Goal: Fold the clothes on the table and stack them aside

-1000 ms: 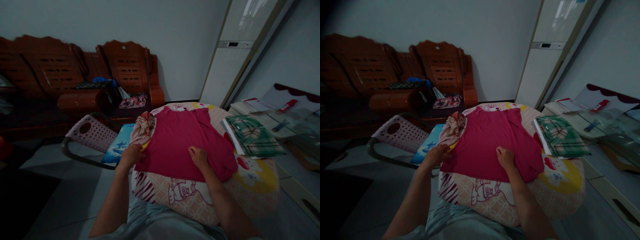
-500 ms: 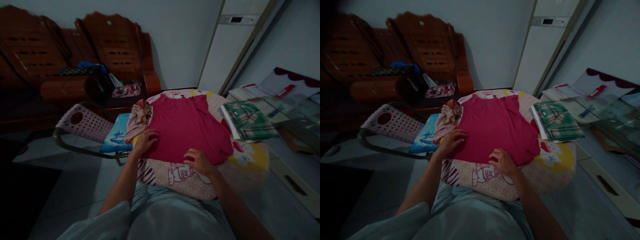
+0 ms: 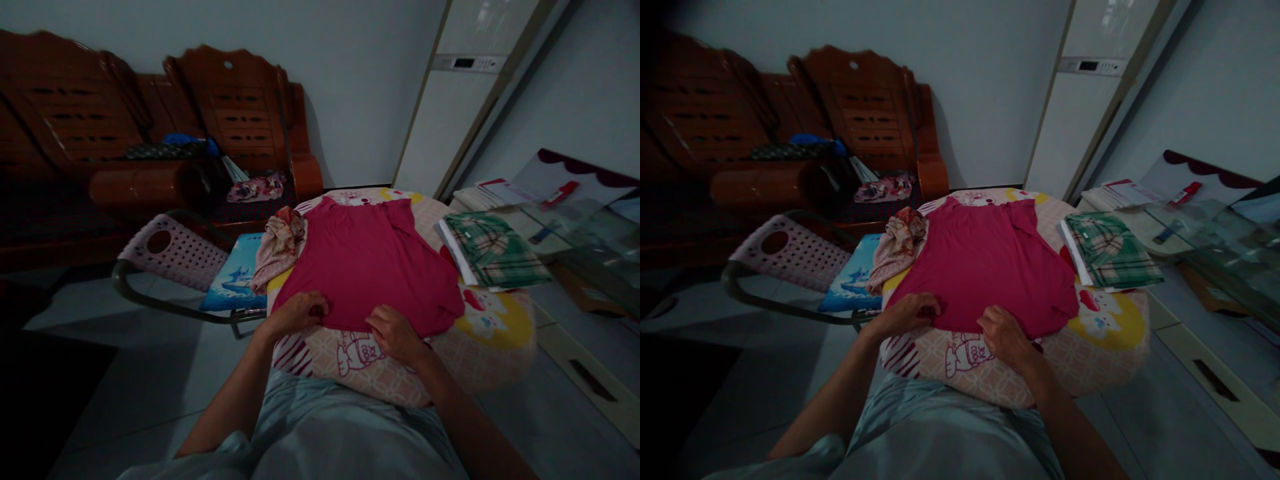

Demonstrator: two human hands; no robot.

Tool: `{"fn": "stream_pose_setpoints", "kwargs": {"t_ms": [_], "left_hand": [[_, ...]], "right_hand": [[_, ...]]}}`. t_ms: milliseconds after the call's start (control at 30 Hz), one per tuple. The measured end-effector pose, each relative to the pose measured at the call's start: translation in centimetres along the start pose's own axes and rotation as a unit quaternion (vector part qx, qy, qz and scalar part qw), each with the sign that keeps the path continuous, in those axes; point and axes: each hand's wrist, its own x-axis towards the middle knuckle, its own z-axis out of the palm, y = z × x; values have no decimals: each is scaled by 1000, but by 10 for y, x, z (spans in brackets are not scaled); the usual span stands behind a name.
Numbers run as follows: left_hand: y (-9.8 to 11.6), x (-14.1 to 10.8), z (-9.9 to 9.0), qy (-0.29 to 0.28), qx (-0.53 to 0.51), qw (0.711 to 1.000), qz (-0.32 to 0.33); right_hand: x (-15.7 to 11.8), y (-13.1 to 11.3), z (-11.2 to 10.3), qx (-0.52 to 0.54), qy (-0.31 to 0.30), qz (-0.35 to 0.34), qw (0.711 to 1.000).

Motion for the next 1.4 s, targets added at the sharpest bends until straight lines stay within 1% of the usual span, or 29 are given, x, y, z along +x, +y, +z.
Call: {"fn": "stream_pose_setpoints", "kwargs": {"t_ms": [167, 333, 500, 667, 733, 800, 867, 933, 967, 1033, 1100, 1133, 1200, 1267, 1333, 1400], "left_hand": [[0, 1, 1, 15, -14, 1000, -17], [-1, 0, 0, 19, -25, 999, -17], [1, -5, -8, -3, -35, 999, -18], [3, -9, -12, -27, -38, 999, -10], [1, -8, -11, -16, -46, 999, -7], [-4, -6, -10, 21, -49, 999, -10], [-11, -5, -10, 74, -31, 996, -46], [-20, -5, -12, 110, 9, 987, -121], [-25, -5, -13, 114, 29, 980, -159], [-33, -7, -18, 100, 62, 971, -208], [-39, -9, -24, 82, 84, 967, -226], [-39, -8, -28, 83, 93, 965, -229], [-37, -1, -34, 110, 112, 962, -225], [-29, 17, -37, 142, 114, 965, -191], [-16, 46, -35, 152, 98, 975, -131], [-1, 83, -28, 154, 81, 983, -64]], "right_hand": [[3, 2, 6, 12, 26, 19, 999], [5, 4, 7, 49, 45, 33, 997], [3, 3, 2, 62, 49, 13, 997], [3, -1, 1, 72, 29, 10, 997], [4, -2, -1, 73, 19, 16, 997], [6, -3, -3, 78, 12, 25, 997], [9, -4, -4, 81, 12, 46, 996], [11, -4, -5, 76, 4, 75, 994], [12, -4, -5, 74, -4, 88, 993], [14, -3, -3, 78, -27, 109, 991], [15, -3, -1, 89, -43, 126, 987], [16, -3, 0, 93, -46, 134, 986], [16, -3, 2, 93, -44, 143, 984], [17, -5, 3, 90, -37, 146, 985], [18, -7, 4, 91, -30, 152, 984], [19, -6, 3, 102, -16, 158, 982]]}}
